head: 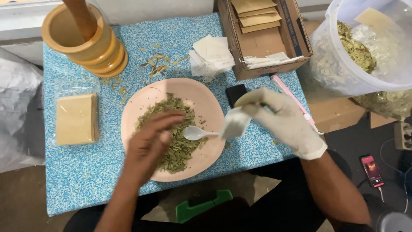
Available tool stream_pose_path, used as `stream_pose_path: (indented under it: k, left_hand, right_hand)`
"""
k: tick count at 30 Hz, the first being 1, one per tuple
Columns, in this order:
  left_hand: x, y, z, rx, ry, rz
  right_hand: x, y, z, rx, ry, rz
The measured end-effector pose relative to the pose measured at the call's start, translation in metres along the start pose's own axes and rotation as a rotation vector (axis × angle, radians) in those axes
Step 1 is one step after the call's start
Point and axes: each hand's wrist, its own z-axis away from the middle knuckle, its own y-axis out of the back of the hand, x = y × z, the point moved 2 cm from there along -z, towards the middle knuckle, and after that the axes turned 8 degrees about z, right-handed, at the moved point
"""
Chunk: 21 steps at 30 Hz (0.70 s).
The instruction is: Filling small filter bags with tea leaves, weighing them on a digital scale for precision, and sealing them using a heat sealer.
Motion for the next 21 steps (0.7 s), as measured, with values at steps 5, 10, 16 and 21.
stream_pose_path:
  k: [5,10,16,21]
  left_hand:
    - [0.007,-0.044,0.008,-0.135,0.150,0.348]
    - [-0.003,-0.035,0.011,0.048,0.190,0.455]
    - [-0.012,-0.004,0.011,0.310,0.339,0.456]
    - [-0.005,0.014,0.006,0.479,0.185,0.390]
  right_hand:
    - [-0.034,-0.027,0.002,-0.143,0.010,0.040]
    - [-0.042,-0.020,-0.007,-0.109,0.343,0.142]
    - [-0.011,0.044,0.003,0.145,0.015,0.459]
    - [0.054,0.033,0.032,-0.036,-0.055,0.700]
